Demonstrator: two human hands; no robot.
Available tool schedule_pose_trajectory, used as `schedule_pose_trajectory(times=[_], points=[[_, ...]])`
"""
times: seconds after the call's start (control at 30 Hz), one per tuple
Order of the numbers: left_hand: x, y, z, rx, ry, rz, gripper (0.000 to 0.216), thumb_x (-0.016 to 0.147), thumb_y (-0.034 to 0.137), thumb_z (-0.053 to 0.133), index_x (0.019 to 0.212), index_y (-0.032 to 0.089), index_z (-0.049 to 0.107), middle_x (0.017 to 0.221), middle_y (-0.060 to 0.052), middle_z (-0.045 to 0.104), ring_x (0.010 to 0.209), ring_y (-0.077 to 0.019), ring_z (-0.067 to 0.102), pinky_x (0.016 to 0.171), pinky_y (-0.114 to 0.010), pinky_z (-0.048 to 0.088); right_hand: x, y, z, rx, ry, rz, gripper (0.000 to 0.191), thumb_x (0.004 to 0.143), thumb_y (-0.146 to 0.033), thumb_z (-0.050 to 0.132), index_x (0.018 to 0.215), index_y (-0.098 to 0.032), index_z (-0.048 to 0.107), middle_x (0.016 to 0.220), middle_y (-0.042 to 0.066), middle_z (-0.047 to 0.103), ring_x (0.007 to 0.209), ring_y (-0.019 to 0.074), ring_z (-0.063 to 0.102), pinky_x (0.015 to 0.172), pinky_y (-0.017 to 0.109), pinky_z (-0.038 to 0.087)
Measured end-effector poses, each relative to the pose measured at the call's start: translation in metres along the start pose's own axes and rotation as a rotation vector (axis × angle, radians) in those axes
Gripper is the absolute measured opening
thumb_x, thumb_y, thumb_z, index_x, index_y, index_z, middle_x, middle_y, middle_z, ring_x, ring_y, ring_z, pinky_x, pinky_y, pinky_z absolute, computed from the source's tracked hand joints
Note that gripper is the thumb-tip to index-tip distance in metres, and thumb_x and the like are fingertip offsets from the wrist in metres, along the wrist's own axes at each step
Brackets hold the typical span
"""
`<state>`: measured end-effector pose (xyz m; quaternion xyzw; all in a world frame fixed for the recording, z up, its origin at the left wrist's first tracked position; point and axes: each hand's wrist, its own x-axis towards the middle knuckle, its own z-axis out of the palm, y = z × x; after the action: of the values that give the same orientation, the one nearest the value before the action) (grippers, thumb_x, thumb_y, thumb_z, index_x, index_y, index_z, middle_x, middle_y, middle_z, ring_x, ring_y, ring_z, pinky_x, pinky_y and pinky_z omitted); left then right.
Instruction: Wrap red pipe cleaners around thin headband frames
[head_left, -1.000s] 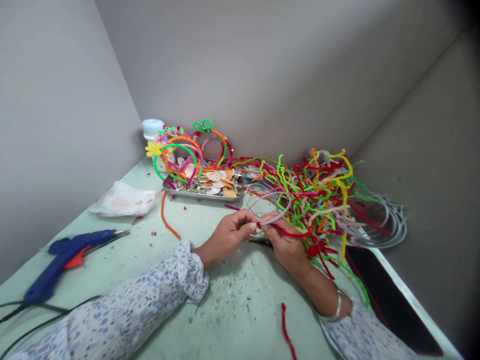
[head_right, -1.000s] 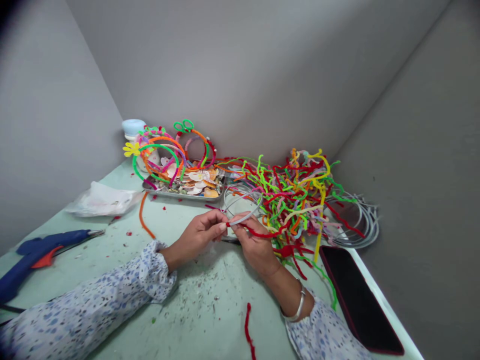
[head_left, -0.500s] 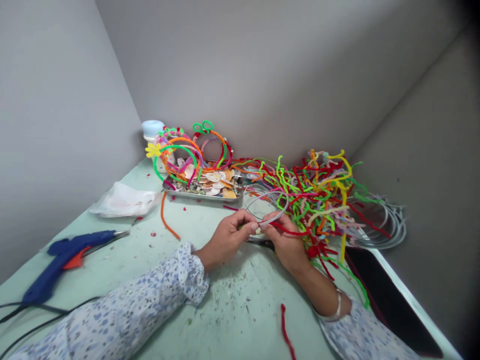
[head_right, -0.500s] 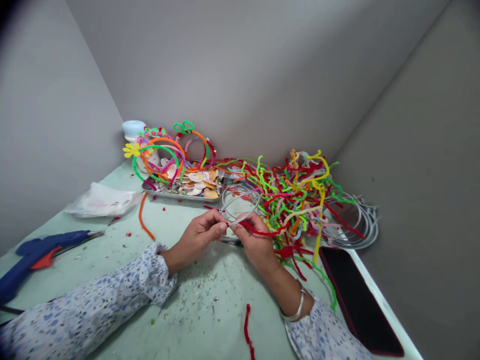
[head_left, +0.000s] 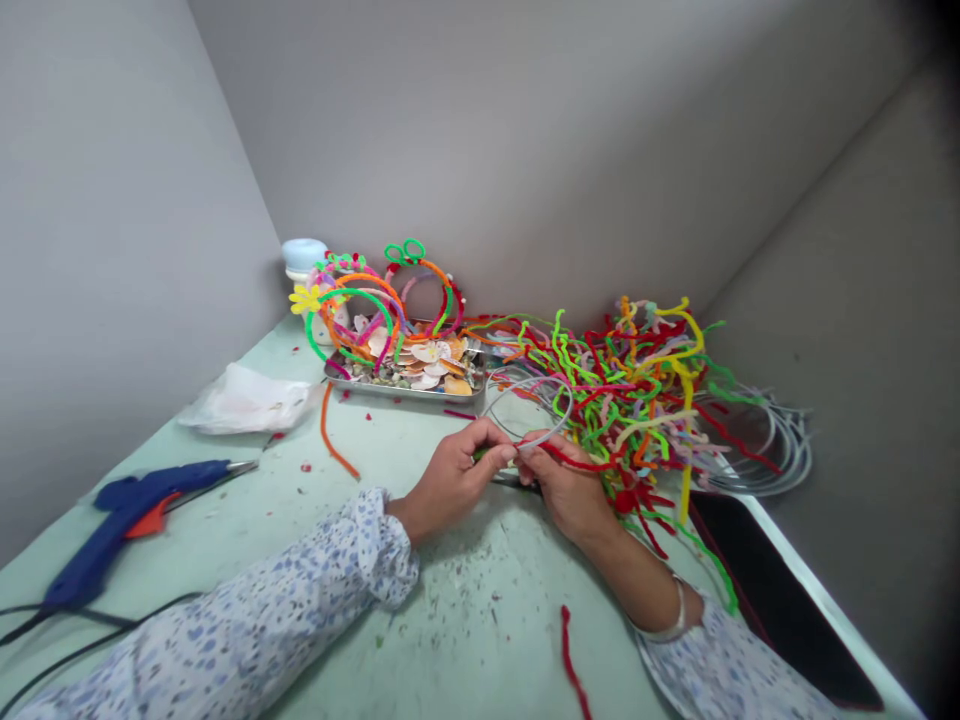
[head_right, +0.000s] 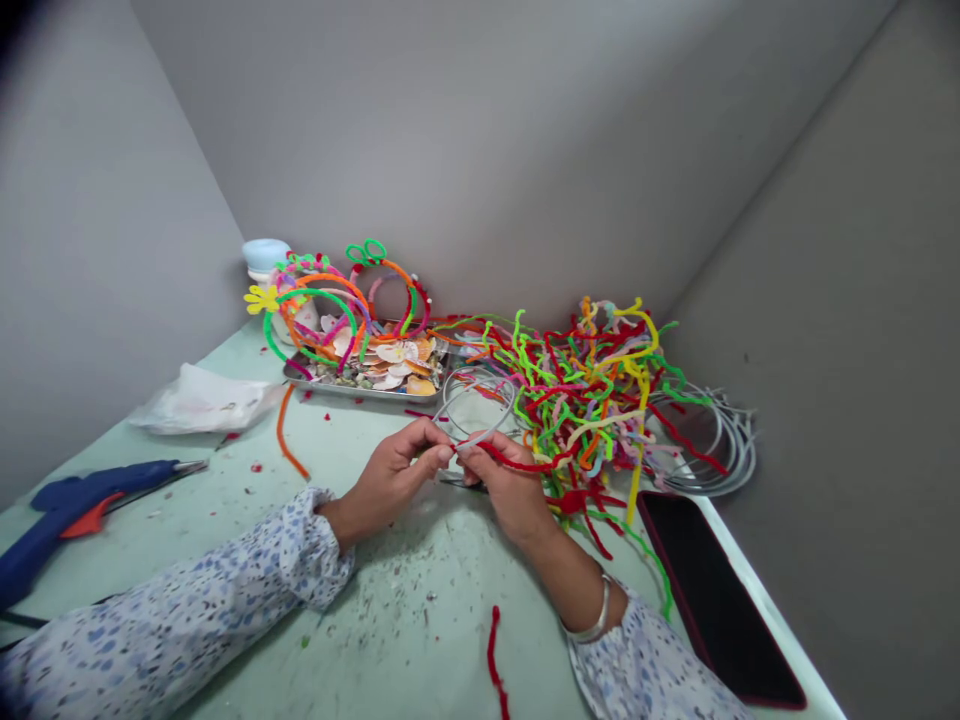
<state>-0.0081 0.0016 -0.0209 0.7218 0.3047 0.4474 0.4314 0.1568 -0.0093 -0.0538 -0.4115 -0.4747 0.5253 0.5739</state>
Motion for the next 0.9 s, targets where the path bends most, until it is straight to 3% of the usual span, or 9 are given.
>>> schedule_pose_trajectory(times=[0.2,0.4,0.63,0.9], points=[[-0.006,0.004,0.004,0.217,0.135,0.11,0.014,0.091,0.024,0.052,0.082,0.016,0.059,0.076,-0.001,0.06,0.072,-0.0124,0.056,0.069,-0.024,0.042,-0.003,-0.005,0.009,0.176,-0.073,0.098,0.016,0.076,-0.035,0.072,0.07,-0.02,0.068,0.061,-0.002,0.06,0.055,0.0111,0.05,0.051,0.023,0.038],[-0.007,0.0,0.005,0.282,0.252,0.15,0.011,0.091,0.022,0.052,0.084,0.018,0.06,0.076,0.0,0.06,0.071,-0.012,0.054,0.067,-0.024,0.042,-0.009,-0.013,0.02,0.202,0.003,0.059,0.018,0.077,-0.036,0.071,0.071,-0.02,0.07,0.068,0.0,0.064,0.058,0.0114,0.052,0.06,0.025,0.043],[-0.005,-0.003,0.005,0.345,0.292,0.128,0.012,0.091,0.025,0.052,0.087,0.018,0.061,0.078,-0.001,0.061,0.073,-0.0129,0.055,0.068,-0.024,0.043,-0.012,-0.007,0.024,0.081,0.132,0.083,0.02,0.076,-0.038,0.072,0.07,-0.019,0.072,0.065,0.0,0.064,0.055,0.0113,0.051,0.058,0.025,0.041],[-0.006,-0.005,0.006,0.371,0.307,0.141,0.012,0.091,0.025,0.051,0.088,0.018,0.061,0.078,-0.001,0.061,0.071,-0.0125,0.054,0.068,-0.024,0.042,-0.014,-0.008,0.025,0.061,0.12,0.063,0.019,0.078,-0.037,0.07,0.085,-0.02,0.074,0.075,0.002,0.07,0.059,0.0125,0.056,0.063,0.026,0.044]])
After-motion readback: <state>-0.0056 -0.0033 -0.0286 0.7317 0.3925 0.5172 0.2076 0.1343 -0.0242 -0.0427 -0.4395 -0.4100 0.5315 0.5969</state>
